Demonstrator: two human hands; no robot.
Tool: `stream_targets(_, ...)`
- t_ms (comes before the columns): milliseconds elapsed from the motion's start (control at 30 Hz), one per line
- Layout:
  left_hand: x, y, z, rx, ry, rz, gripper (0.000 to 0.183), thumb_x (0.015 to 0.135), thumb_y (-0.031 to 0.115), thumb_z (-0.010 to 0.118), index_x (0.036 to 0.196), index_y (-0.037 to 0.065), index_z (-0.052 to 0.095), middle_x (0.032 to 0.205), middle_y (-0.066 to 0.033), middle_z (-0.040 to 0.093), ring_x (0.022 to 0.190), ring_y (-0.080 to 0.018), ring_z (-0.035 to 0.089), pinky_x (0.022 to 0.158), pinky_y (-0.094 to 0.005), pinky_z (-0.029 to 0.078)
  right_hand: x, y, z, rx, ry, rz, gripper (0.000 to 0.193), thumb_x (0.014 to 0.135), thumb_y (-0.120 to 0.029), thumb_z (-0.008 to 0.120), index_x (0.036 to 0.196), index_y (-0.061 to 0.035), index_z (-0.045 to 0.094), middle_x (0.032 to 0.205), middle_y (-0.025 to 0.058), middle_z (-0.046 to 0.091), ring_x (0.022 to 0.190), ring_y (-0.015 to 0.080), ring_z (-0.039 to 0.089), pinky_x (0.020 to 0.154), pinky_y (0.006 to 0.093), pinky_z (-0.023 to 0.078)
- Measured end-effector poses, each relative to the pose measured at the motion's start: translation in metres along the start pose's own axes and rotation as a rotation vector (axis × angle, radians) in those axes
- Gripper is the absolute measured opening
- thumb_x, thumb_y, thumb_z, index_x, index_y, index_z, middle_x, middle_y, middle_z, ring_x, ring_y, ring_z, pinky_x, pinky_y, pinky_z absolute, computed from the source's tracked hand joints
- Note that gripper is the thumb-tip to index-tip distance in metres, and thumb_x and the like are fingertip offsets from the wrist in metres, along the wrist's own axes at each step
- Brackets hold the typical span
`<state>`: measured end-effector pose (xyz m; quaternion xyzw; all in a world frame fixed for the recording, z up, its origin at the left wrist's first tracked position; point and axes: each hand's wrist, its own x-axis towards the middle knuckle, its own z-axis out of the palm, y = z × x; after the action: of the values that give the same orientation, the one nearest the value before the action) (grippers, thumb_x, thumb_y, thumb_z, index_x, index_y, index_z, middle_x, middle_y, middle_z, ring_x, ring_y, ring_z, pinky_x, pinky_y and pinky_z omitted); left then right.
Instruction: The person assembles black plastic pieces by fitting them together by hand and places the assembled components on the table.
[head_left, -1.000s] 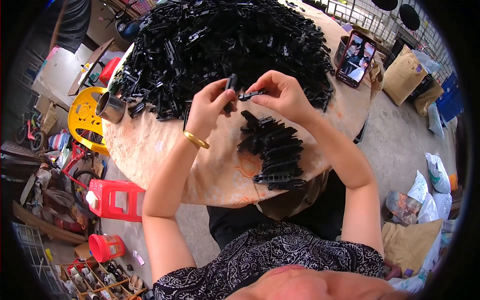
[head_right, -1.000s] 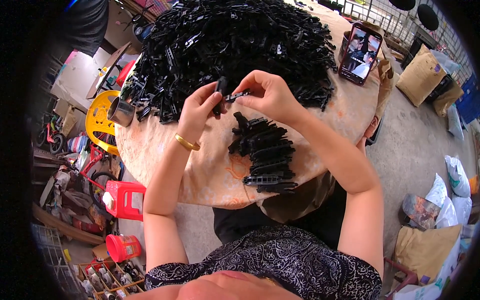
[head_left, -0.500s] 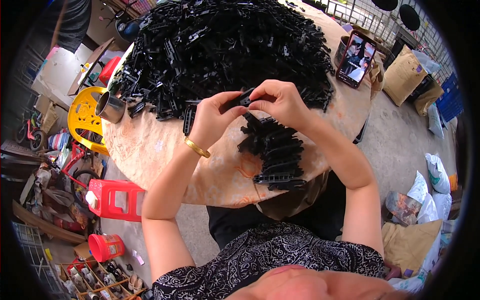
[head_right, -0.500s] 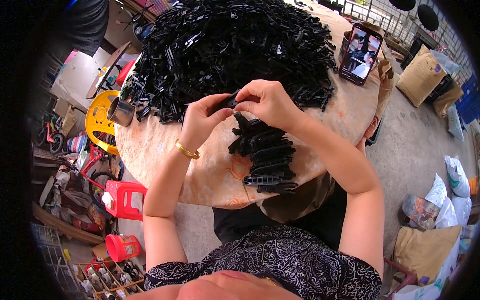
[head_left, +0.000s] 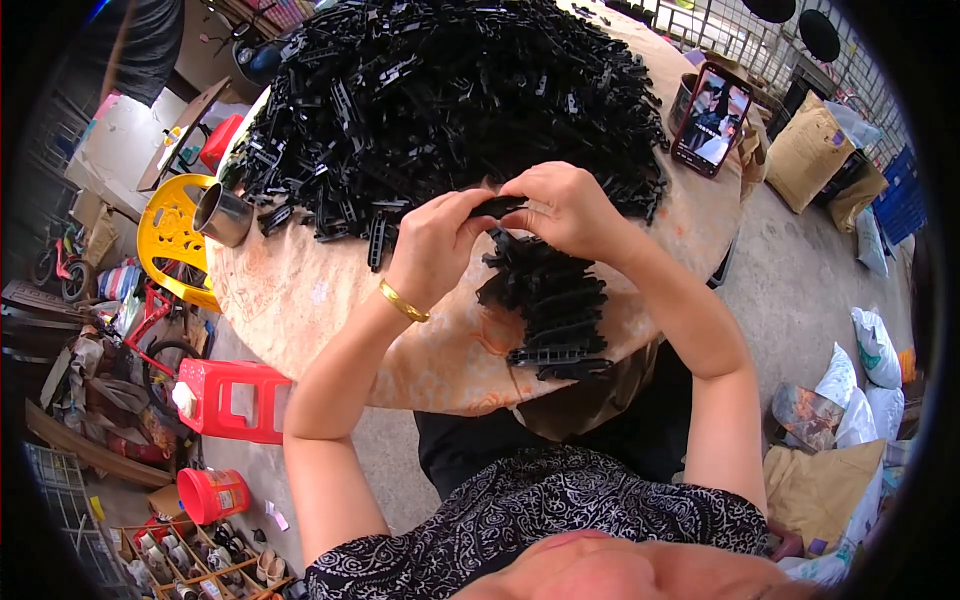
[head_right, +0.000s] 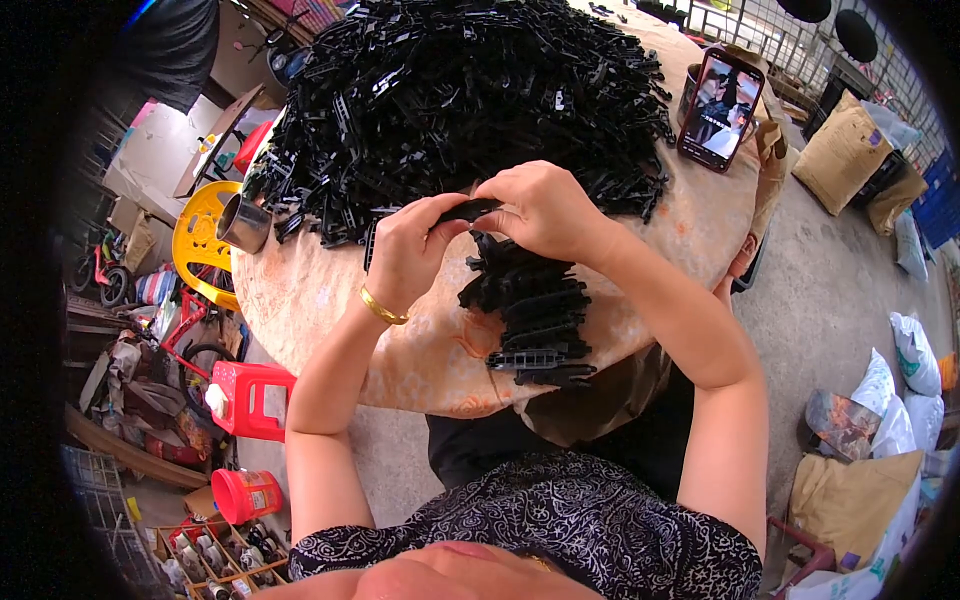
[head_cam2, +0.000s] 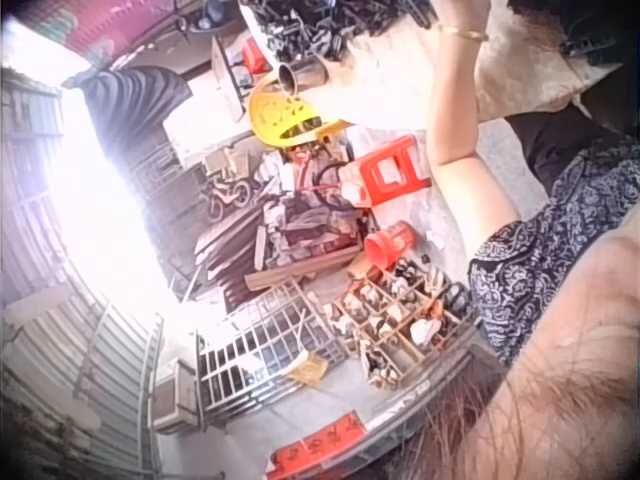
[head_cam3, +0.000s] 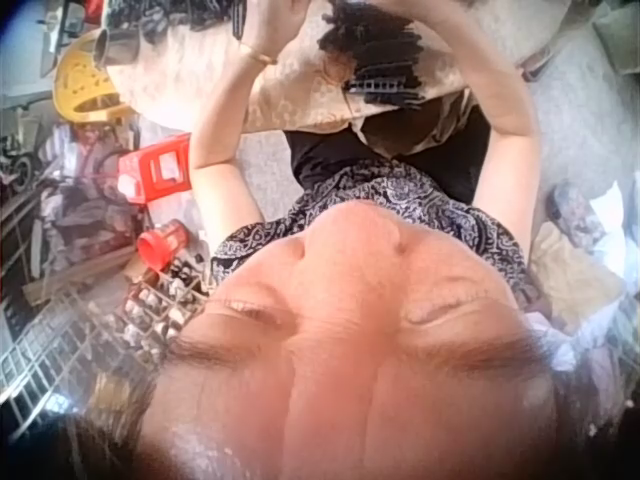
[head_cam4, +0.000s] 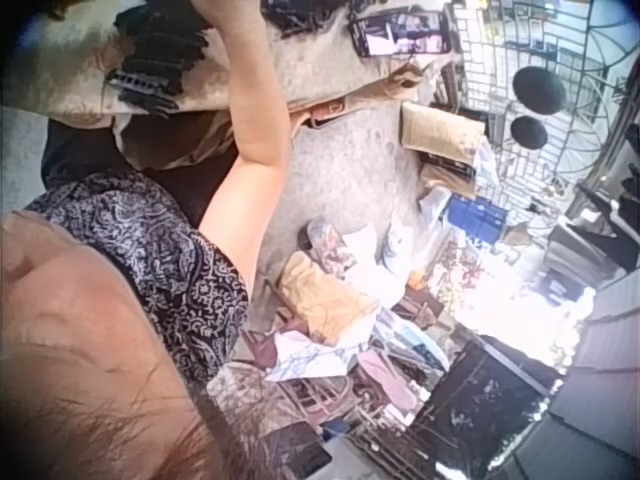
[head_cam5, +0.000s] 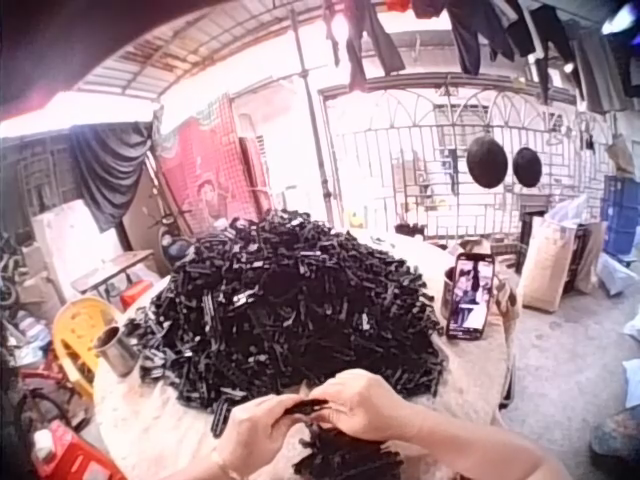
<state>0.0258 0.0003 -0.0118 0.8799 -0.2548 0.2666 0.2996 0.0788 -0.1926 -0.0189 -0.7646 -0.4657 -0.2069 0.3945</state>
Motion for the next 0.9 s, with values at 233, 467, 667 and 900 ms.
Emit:
stream_targets(233, 0.003, -0.005, -0.005, -0.336, -0.253, -0.277, 0.031, 0.078, 0.009, 0.071, 0.108, 0.004, 0.065, 0.089, -0.0129, 0.067, 0.066, -0.0160, 0.058, 0.065, -0.0262, 0.048, -0.001, 0.009, -0.003, 0.185, -0.079, 0.262, 0.024, 0.075, -0.025, 0.072, 0.087, -0.0049, 0.069, 0.083, 0.0105, 0.066, 0.076, 0.0270, 0.063, 0.065, 0.0333, 0.050)
stream_targets(467, -0.003, 0.005, 0.001, -0.165, -0.347, -0.020, 0.032, 0.080, 0.019, 0.069, 0.107, 0.004, 0.064, 0.088, -0.0109, 0.061, 0.080, -0.0248, 0.056, 0.066, -0.0313, 0.047, -0.009, 0.026, -0.007, -0.441, -0.138, 0.235, 0.030, 0.074, -0.037, 0.070, 0.080, -0.0076, 0.068, 0.080, 0.0078, 0.063, 0.078, 0.0249, 0.061, 0.066, 0.0342, 0.051)
stream_targets(667, -0.006, 0.013, 0.000, -0.355, -0.479, -0.107, 0.036, 0.082, 0.024, 0.068, 0.112, 0.005, 0.062, 0.097, -0.0104, 0.061, 0.086, -0.0225, 0.057, 0.072, -0.0315, 0.048, -0.013, 0.022, 0.003, -0.515, -0.262, 0.207, 0.013, 0.076, -0.020, 0.065, 0.079, -0.0078, 0.065, 0.081, 0.0082, 0.062, 0.082, 0.0257, 0.059, 0.071, 0.0354, 0.051)
stream_targets(900, 0.005, -0.046, -0.009, 0.539, -0.086, -0.096, 0.031, 0.071, 0.005, 0.067, 0.102, 0.003, 0.064, 0.103, -0.0118, 0.056, 0.100, -0.0309, 0.049, 0.087, -0.0363, 0.044, -0.015, 0.029, 0.012, -0.536, -0.173, 0.178, 0.009, 0.076, -0.015, 0.060, 0.078, -0.0076, 0.065, 0.080, 0.0069, 0.062, 0.082, 0.0253, 0.059, 0.070, 0.0356, 0.051)
